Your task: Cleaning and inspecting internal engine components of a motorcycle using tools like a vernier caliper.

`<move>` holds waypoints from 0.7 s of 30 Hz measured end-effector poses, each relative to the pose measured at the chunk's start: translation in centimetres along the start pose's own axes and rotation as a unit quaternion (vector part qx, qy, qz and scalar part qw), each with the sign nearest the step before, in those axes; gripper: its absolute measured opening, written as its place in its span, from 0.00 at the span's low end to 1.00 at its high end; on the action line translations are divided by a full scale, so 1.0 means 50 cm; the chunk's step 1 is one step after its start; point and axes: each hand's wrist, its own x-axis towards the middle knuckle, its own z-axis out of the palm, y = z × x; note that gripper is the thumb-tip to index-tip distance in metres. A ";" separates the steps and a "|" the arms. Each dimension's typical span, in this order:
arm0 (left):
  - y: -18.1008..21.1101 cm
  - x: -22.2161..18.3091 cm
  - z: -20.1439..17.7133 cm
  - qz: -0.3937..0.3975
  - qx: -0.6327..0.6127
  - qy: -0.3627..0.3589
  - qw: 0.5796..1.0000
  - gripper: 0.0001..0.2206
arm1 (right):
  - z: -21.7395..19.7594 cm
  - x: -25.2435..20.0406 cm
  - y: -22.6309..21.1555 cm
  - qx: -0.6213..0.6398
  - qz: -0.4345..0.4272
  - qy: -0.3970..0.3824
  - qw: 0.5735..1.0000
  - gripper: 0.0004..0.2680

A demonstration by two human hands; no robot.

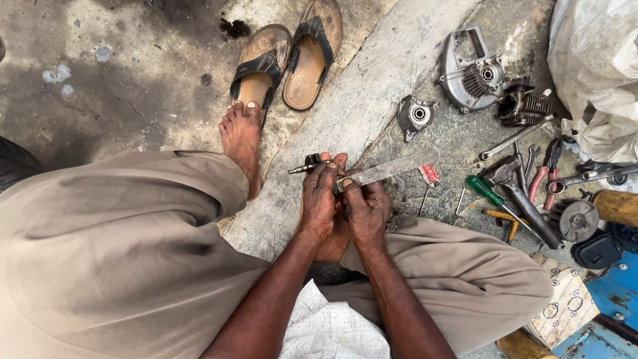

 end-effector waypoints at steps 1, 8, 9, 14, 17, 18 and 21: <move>-0.010 -0.009 -0.005 0.009 -0.006 -0.006 1.000 0.11 | -0.009 -0.013 0.006 -0.027 -0.002 -0.014 1.000 0.05; -0.019 -0.018 -0.007 -0.021 0.031 0.019 0.999 0.12 | -0.016 -0.027 -0.004 -0.048 -0.067 -0.044 0.996 0.06; -0.019 -0.001 -0.007 -0.012 0.030 0.016 0.999 0.12 | -0.010 -0.015 0.001 -0.046 -0.075 -0.048 0.995 0.06; -0.027 0.000 -0.011 0.051 0.031 -0.020 0.998 0.11 | -0.003 -0.009 -0.003 0.101 -0.034 -0.016 0.994 0.04; -0.007 -0.012 -0.010 0.009 -0.054 -0.012 0.998 0.13 | -0.005 -0.025 0.000 -0.061 -0.001 -0.048 0.997 0.06; -0.014 -0.023 -0.014 0.001 -0.052 -0.008 0.999 0.13 | -0.012 -0.032 0.011 -0.062 0.007 -0.045 0.997 0.06; 0.001 -0.001 0.002 -0.003 0.076 0.007 0.997 0.15 | -0.013 0.000 0.022 0.167 0.012 -0.017 0.986 0.03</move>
